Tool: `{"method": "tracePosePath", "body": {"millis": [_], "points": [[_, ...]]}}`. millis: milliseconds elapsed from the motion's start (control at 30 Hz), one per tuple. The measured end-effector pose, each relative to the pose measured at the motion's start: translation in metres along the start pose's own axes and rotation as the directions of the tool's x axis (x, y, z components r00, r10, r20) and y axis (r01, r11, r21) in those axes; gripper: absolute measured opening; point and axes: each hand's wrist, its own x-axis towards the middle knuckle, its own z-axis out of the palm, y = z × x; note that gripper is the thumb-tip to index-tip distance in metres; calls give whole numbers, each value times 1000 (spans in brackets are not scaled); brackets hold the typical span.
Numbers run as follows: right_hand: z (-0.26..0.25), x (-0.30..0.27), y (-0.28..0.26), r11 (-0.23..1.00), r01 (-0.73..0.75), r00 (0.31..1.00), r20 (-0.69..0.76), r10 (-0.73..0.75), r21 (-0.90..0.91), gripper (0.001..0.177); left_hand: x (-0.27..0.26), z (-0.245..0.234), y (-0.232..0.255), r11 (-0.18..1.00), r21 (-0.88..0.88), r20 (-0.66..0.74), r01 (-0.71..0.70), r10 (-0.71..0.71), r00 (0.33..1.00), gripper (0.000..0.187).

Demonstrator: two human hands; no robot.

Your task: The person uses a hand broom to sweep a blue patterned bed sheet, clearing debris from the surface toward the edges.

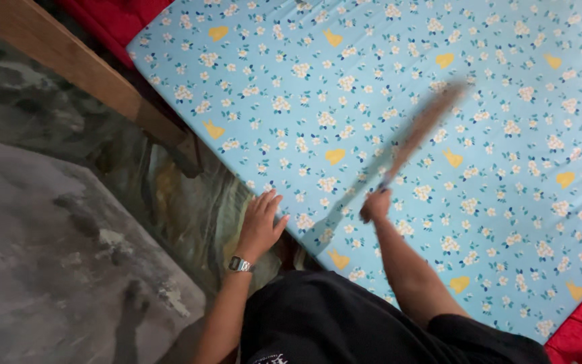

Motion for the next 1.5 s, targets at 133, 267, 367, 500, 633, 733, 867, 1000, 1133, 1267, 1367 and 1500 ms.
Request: {"method": "tracePosePath", "body": {"millis": [133, 267, 367, 500, 633, 733, 867, 1000, 1133, 1267, 1367, 1500], "points": [[14, -78, 44, 788, 333, 874, 483, -53, -517, 25, 8, -3, -4, 1000, -4, 4, -23, 23, 1000, 51], [19, -131, 48, 587, 663, 639, 760, -121, -465, 33, 21, 0, -3, 998, 25, 37, -65, 64, 997, 53], [23, -125, 42, 512, 735, 575, 809, -123, -444, 29, 28, -1, 1, 998, -6, 45, -62, 62, 997, 51], [15, -77, 26, 574, 605, 761, 614, -211, -552, 24, 34, -6, 7, 997, 16, 54, -76, 75, 996, 53], [-16, -18, -5, 826, 360, 933, 154, -326, -434, 29, 32, -8, 7, 997, 9, 21, -80, 80, 997, 51], [-33, 7, -24, 933, 262, 929, -199, -313, -248, 43, 27, -10, 7, 997, 23, 9, -78, 78, 997, 51], [-25, -12, -11, 975, 95, 992, -66, -110, -203, 38, 21, -13, 6, 998, 43, 13, -55, 55, 998, 50], [-8, -82, 38, 857, 236, 910, 413, -30, -458, 36, 20, -14, 5, 997, 39, 8, -62, 62, 998, 50], [10, -129, 57, 584, 550, 752, 658, -35, -597, 34, 28, -8, 5, 996, -1, 9, -85, 85, 996, 51], [7, -134, 49, 471, 692, 634, 773, -32, -547, 22, 35, -1, 10, 992, 6, 23, -126, 126, 992, 51], [-2, -113, 40, 534, 574, 768, 635, -87, -621, 21, 34, 0, 13, 989, -10, 5, -149, 149, 989, 50], [-31, -48, 15, 695, 430, 903, 262, -342, -576, 26, 31, 1, 14, 991, 0, 35, -134, 134, 990, 50]]}}
